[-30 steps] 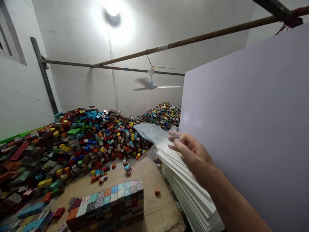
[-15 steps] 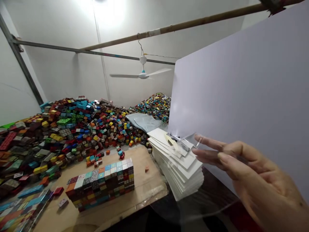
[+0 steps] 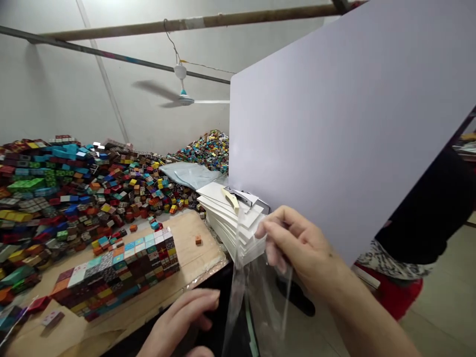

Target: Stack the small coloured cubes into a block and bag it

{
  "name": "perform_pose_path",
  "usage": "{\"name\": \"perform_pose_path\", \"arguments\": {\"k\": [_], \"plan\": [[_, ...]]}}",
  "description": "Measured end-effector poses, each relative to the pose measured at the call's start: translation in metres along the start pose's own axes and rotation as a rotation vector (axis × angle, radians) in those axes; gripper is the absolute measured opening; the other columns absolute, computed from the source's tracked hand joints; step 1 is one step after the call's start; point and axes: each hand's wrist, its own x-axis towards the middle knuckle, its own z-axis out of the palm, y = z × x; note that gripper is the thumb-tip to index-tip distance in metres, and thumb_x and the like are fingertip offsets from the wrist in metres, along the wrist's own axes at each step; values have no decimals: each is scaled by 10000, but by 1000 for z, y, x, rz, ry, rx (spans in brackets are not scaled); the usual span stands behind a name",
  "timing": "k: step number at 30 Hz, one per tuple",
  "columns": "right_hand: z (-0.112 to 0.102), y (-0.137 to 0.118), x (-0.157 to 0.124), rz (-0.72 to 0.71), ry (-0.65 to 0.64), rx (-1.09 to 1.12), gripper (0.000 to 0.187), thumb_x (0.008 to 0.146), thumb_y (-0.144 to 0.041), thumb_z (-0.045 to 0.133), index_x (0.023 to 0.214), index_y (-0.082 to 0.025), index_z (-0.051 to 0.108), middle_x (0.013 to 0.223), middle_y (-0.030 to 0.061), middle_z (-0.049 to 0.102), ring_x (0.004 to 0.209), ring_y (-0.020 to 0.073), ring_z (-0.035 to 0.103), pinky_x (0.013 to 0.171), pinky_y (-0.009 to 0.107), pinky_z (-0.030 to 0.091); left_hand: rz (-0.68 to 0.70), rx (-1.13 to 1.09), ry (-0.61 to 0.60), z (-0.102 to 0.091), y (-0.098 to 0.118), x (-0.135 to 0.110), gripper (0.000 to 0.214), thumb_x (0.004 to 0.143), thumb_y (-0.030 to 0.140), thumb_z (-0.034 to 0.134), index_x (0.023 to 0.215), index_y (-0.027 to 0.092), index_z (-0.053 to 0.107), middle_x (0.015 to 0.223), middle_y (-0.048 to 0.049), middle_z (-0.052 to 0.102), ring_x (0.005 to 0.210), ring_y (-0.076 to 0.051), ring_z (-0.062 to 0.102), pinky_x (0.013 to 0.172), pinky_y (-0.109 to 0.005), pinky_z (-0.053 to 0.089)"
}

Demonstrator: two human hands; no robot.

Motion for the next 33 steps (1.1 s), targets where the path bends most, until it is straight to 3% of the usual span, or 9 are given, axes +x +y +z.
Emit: {"name": "perform_pose_path", "arguments": {"k": [2,5,12,15,18,21,25,28,33], "plan": [[14,7,4,29,-72,12,265,831,-485,532,774,-226,542,443,-41,534,337,73,379,335,190,275,32,-59,-41,12,2,12,681,794,380,647,1391,339,323,1407,-106,416,1185,-301,492,865,-352,531],[38,20,11,44,-149,44,264,849,-470,518,773,-217,512,444,-60,538,343,53,376,354,165,266,20,-167,-19,21,2,16,786,807,364,634,1428,389,152,1499,-61,262,1311,-328,344,988,-438,448],[84,44,27,21,-199,44,240,862,-453,500,792,-228,454,422,-81,524,370,85,453,380,173,347,-95,-333,63,16,2,0,924,713,400,727,1418,401,129,1536,-7,138,1372,-342,198,1053,-483,368],[101,53,29,18,-218,70,244,867,-467,485,805,-237,435,446,-80,545,373,100,488,392,197,407,-186,-351,122,14,4,-3,776,812,367,636,1418,385,152,1524,-16,188,1364,-308,241,1043,-446,388],[114,57,31,12,-322,126,258,875,-485,465,841,-230,454,548,-47,609,470,126,588,485,247,494,-354,-413,283,11,1,-6,543,916,359,462,1413,340,244,1481,-62,312,1240,-275,462,933,-392,493],[113,62,33,-22,-334,155,303,875,-503,454,917,-211,520,770,20,664,660,151,652,591,274,530,-485,-501,500,2,-4,-14,484,918,400,446,1374,253,374,1340,-124,507,1016,-243,627,801,-352,553],[89,89,32,-57,-118,9,368,863,-537,453,985,-219,594,1046,71,639,928,203,617,690,286,530,-541,-502,658,-13,-3,-23,465,873,421,533,1267,176,506,1171,-155,631,892,-228,672,706,-296,556],[68,113,24,79,-48,-179,436,844,-579,449,1082,-248,603,1145,59,627,940,221,616,874,368,488,-556,-492,679,-23,1,-24,433,865,408,549,1212,149,539,1123,-164,654,850,-228,682,656,-274,546],[64,136,8,254,-143,-160,517,829,-578,482,1260,-297,524,1344,27,522,1231,258,468,1076,403,316,-518,-487,602,-38,9,-25,329,907,346,481,1152,136,546,1097,-152,665,833,-221,685,628,-259,542]]}}
